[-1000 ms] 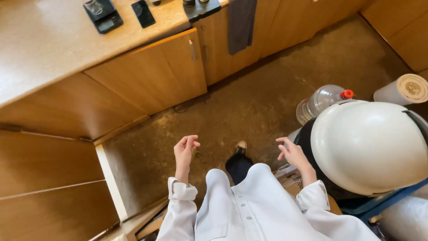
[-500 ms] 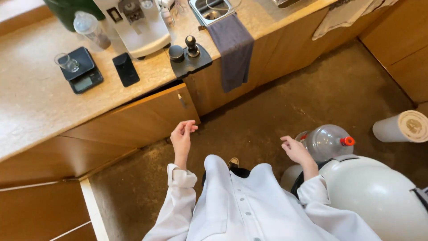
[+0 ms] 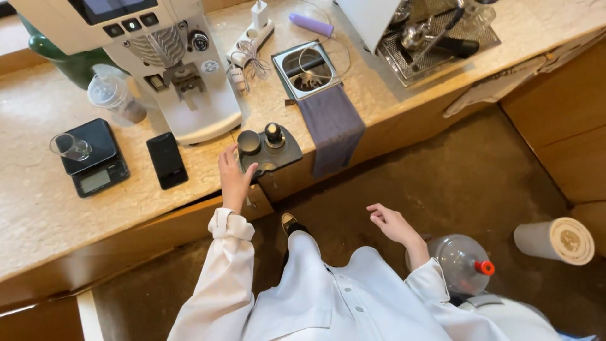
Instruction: The person cleans a coffee machine by spraying cleaner and scrubbing the dispensing area with a toothbrush, then wiping the surface with a cloth. The person moves between the counter and sink to retrieve cleaning supplies.
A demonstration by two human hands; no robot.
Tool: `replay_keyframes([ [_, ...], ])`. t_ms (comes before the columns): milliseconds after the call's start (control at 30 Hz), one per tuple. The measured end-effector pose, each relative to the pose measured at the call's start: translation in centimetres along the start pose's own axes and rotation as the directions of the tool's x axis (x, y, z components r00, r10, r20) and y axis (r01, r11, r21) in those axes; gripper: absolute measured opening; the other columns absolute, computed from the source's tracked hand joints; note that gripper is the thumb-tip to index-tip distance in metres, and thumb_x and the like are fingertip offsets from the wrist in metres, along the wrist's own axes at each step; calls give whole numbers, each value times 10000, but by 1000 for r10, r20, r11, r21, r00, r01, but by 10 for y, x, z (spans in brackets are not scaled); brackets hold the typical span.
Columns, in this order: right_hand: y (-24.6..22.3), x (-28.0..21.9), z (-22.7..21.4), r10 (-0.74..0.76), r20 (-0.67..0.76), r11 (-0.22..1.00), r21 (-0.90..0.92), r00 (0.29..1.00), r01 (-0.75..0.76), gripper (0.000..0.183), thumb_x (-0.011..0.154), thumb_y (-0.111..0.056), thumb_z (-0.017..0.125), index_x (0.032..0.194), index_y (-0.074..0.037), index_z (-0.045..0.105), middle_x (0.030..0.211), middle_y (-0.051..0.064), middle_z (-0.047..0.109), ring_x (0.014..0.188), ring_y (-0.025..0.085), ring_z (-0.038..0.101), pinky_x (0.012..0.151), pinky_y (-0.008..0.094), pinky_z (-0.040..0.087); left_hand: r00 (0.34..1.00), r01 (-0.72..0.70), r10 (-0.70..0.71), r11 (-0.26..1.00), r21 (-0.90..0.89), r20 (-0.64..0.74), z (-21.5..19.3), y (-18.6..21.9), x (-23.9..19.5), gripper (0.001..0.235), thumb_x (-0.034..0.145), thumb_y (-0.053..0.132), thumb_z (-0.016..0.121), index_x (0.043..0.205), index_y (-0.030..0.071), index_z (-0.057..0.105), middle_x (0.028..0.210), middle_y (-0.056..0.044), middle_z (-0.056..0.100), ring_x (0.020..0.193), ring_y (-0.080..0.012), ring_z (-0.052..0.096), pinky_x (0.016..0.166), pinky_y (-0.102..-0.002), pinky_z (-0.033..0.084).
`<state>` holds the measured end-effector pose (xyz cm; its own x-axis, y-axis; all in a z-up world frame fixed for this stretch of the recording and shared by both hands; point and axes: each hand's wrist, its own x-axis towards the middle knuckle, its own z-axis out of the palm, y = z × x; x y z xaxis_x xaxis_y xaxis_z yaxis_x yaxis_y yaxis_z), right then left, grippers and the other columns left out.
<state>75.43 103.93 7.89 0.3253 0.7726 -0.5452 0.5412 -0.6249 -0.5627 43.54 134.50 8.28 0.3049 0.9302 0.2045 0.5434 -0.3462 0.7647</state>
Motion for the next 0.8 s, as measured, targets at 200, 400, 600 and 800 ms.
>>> replay_keyframes([
  [200,-54,59,-37,-7,-28,999,-44,1000,6,369,1053,-233,538,1411,-166,596,1269,210,724,1220,365,681,1036,506,548,977,-215,205,944,250,63,42,-49,54,972,641,334,919,1445,44,456,1236,-212,529,1210,-407,536,1094,-489,440],
  [400,-99,101,-37,-65,64,998,-11,996,66,371,1061,-230,516,1408,-128,601,1267,240,712,1226,389,667,1049,531,527,968,-250,235,888,386,86,63,-82,72,883,599,478,901,1319,105,553,1124,-104,574,1125,-283,577,1016,-374,504],
  [600,-112,133,-52,-53,103,998,-37,993,57,367,1064,-233,514,1410,-147,603,1281,223,708,1253,364,652,1060,517,521,965,-250,263,896,367,13,62,-86,69,835,548,517,907,1235,145,612,1033,-53,613,1043,-227,607,937,-322,550],
  [800,-120,158,-71,-29,164,994,-95,986,45,379,1074,-250,494,1421,-132,589,1307,227,692,1285,357,633,1082,507,512,962,-253,274,878,406,7,69,-82,50,808,571,437,901,1265,138,613,1060,-57,600,1072,-221,594,988,-325,529],
])
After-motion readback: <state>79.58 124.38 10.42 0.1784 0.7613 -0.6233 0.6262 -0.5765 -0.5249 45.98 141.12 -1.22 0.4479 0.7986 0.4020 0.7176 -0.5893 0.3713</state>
